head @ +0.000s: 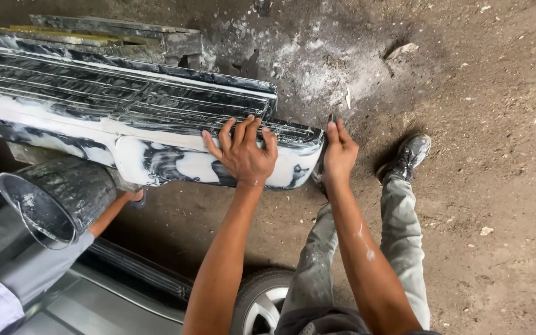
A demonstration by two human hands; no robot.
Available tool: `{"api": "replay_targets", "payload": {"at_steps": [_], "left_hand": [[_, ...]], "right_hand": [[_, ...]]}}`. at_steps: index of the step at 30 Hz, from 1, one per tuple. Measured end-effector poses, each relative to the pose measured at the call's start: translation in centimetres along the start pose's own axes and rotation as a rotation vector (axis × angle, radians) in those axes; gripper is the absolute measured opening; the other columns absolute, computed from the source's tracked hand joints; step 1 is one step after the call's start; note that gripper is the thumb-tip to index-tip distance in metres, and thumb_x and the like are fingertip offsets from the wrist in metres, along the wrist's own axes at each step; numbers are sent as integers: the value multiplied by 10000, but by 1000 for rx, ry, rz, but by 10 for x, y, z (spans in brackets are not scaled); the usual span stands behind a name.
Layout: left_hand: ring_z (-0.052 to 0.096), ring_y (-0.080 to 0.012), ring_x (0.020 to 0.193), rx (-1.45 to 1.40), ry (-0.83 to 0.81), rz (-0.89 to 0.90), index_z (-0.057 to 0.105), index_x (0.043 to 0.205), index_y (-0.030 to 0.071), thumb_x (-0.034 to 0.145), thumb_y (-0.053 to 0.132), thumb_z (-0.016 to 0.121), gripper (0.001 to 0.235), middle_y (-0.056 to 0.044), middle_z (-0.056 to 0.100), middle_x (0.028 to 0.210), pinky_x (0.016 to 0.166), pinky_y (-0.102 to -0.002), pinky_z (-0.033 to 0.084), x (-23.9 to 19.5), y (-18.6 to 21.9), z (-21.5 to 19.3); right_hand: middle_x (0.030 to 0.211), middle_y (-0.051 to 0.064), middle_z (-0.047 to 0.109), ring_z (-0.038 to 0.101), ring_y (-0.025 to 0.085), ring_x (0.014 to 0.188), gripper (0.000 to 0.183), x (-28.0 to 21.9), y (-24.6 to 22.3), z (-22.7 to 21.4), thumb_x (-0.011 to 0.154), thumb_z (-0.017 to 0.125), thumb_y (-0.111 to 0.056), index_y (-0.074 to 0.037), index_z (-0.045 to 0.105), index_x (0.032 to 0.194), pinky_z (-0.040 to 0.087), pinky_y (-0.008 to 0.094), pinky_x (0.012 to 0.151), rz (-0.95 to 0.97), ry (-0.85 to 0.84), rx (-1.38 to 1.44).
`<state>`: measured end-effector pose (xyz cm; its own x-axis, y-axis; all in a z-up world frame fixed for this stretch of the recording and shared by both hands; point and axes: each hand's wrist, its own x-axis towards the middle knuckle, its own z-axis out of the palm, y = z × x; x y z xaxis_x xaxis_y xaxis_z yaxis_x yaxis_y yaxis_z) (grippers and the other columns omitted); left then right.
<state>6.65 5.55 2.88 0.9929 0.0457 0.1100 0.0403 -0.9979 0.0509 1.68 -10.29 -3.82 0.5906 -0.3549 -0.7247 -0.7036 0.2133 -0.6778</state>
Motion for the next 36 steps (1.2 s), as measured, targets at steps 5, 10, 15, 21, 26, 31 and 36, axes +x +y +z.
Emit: {"api": "replay_targets", "payload": {"at_steps": [5,10,15,21,26,31,36], "left_hand": [[533,-252,1294,1,1,2,813,1021,147,996,347,582,307,29,746,1097,1262,-609,23,2,-1,1],[547,-267,1281,-4,14,-4,811,1018,144,989,339,585,300,18,749,1104,1253,-625,36,-2,0,4],[551,-273,1278,-6,28,5,806,1023,130,998,331,590,296,7,749,1128,1257,-622,55,-1,3,-4],[555,-276,1266,-14,48,9,807,1008,125,988,321,591,292,7,745,1115,1249,-626,60,9,4,2],[556,-270,1268,-34,71,26,806,1000,121,988,318,592,292,12,752,1135,1255,-618,64,15,4,6],[564,-276,1251,-29,60,-1,807,981,126,966,316,602,280,9,753,1113,1243,-624,80,-2,3,-1],[566,-271,1257,-35,85,19,807,985,127,955,313,608,275,11,753,1119,1254,-617,84,13,4,5]], "right_hand": [[1349,256,651,622,335,1155,519,-43,15,-10,1023,599,-294,12,556,1440,510,454,981,-66,-2,-88],[1336,288,632,563,433,1251,484,-15,-9,-4,1065,579,-288,-29,580,1473,439,522,1046,101,38,-119],[1384,229,649,580,317,1301,444,-24,29,-6,1050,624,-250,37,616,1388,428,405,1108,-176,37,-110],[1371,198,661,624,283,1261,452,-40,10,-4,1032,637,-238,30,608,1396,459,351,1097,-224,53,-76],[1487,218,547,532,302,1391,458,-49,15,-1,1066,630,-176,75,561,1441,402,358,1162,-495,58,-135],[1495,208,522,551,319,1317,464,-78,21,8,1067,616,-190,37,552,1467,439,355,1147,-467,117,-57],[1530,237,466,488,374,1421,456,-54,12,10,1070,646,-143,25,542,1481,429,435,1195,-756,157,-273]]}}
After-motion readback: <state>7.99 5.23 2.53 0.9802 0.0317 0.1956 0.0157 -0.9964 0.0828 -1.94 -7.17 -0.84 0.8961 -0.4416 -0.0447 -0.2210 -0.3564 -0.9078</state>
